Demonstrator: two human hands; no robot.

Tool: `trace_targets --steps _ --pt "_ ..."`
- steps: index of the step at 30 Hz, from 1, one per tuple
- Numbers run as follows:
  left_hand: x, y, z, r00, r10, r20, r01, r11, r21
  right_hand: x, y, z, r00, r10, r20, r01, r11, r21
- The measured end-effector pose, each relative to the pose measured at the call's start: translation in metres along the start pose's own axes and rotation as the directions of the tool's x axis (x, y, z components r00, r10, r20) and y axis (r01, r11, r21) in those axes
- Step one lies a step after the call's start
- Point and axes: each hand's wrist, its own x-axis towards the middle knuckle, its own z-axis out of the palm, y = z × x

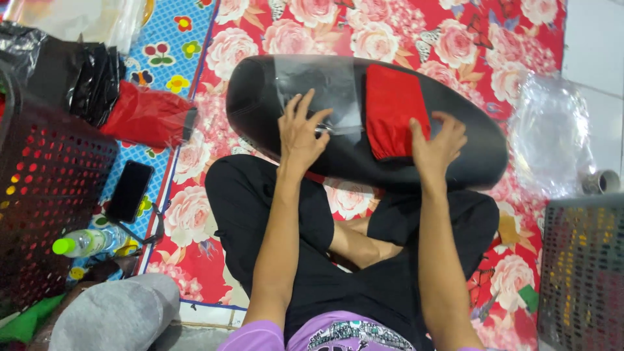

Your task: Fitting a red fabric cover onto a motorcycle seat mold, folding it, and then inserting it into a plastic bag for packaging.

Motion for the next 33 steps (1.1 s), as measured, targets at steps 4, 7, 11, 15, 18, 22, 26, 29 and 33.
trace_targets --steps 4,7,11,15,18,22,26,29,33 --pt "-0.004 -0.008 0.011 1.0 -0.008 0.006 0.008 0.998 0.057 -0.051 0.037 0.016 0.928 0.371 -0.028 -0.366 0.924 0.109" --pt "-0.003 -0.004 0.008 1.0 -0.009 0.006 0.008 0.996 0.094 -0.058 0.008 0.005 0.807 0.583 0.098 -0.574 0.734 0.363" --pt "-0.003 0.009 -0.006 0.986 -0.047 0.157 0.036 0.997 0.073 -0.05 -0.025 -0.017 0.727 0.613 0.311 -0.682 0.589 0.434" --pt "-0.003 0.043 -0.002 0.975 -0.064 0.214 0.07 0.997 -0.02 -0.052 -0.007 0.0 0.742 0.607 0.286 -0.665 0.611 0.429" --pt "-0.015 0.059 0.042 0.983 -0.131 0.125 0.143 0.985 -0.092 -0.056 -0.006 -0.006 0.754 0.592 0.284 -0.654 0.638 0.406" --pt "-0.017 0.095 0.066 0.724 -0.501 0.474 0.641 0.742 -0.195 -0.061 -0.01 -0.012 0.725 0.609 0.323 -0.682 0.57 0.458" --pt "0.001 0.146 0.04 0.662 -0.549 0.511 0.722 0.649 -0.239 -0.065 0.008 -0.001 0.689 0.642 0.337 -0.707 0.493 0.507" --pt "0.007 0.131 0.064 0.65 -0.571 0.501 0.731 0.651 -0.206 -0.067 0.015 0.005 0.679 0.655 0.332 -0.707 0.461 0.536" --pt "0.013 0.129 0.078 0.666 -0.576 0.473 0.707 0.69 -0.156 -0.067 0.016 0.006 0.677 0.65 0.345 -0.698 0.419 0.581"
